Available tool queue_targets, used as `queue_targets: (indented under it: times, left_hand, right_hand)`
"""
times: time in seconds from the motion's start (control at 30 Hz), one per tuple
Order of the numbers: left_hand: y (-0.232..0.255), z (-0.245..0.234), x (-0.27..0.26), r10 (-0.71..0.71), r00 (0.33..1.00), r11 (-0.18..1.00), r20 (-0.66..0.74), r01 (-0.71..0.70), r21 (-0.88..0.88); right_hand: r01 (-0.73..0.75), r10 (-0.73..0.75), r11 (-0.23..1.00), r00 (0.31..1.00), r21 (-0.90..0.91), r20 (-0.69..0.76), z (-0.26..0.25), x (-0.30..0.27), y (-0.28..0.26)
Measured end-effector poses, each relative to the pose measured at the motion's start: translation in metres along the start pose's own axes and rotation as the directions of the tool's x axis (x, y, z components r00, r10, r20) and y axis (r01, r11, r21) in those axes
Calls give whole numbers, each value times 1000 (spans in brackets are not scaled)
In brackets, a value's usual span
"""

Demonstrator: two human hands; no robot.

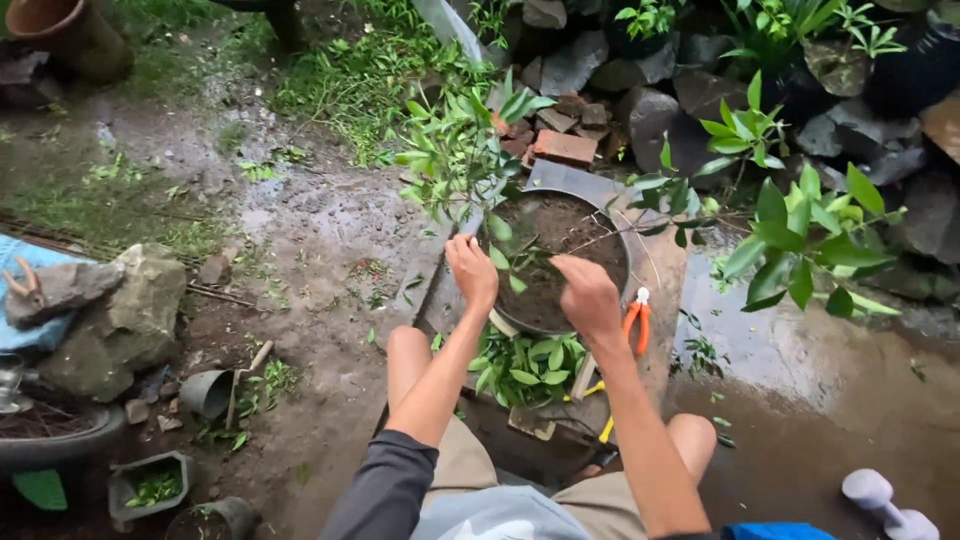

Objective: Using hands to press and firm the soil around a plant in a pot to ensure it is securely planted.

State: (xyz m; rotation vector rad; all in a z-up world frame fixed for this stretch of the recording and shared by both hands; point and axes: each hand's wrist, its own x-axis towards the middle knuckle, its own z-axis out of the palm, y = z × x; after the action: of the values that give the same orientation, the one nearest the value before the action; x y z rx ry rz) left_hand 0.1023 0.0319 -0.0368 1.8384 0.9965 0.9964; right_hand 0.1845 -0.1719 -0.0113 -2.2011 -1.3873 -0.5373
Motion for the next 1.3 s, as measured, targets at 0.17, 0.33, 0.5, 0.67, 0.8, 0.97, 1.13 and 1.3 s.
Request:
queue_targets:
  times: [0.17, 0.33, 0.5, 0.67, 0.8, 0.97, 1.13, 1.3]
  left_hand:
    - [45, -33, -3, 315, 912, 939, 262, -340, 54]
    - [48, -25, 11, 220, 632, 411, 743, -751, 517]
    - [-31, 33, 45, 228, 384, 189, 895, -919, 347]
    - [-4, 18, 58, 314, 192, -229, 930, -935, 270]
    - [-75, 73, 69, 417, 182, 80, 890, -983, 164]
    - [-2, 28, 78, 91, 79, -397, 993, -911, 109]
    - [-14, 33, 67, 364, 157, -4, 918, -985, 170]
    - [-5, 28, 70, 211, 123, -217, 970, -961, 169]
  right_hand:
    - [-240, 240, 964, 971, -117, -12, -31, -41, 27]
    - [-3, 80, 942, 973, -336, 217, -19, -21, 56]
    - [88, 15, 957, 937, -277, 349, 2, 21, 72]
    - [192, -121, 968, 920, -162, 373, 26, 52, 85]
    - [179, -116, 973, 927, -148, 357, 17, 60, 77]
    - [198, -130, 962, 937, -186, 323, 12, 61, 75]
    - [193, -128, 970, 925, -151, 357, 10, 62, 84]
    - [236, -167, 961, 912, -145, 374, 17, 80, 91]
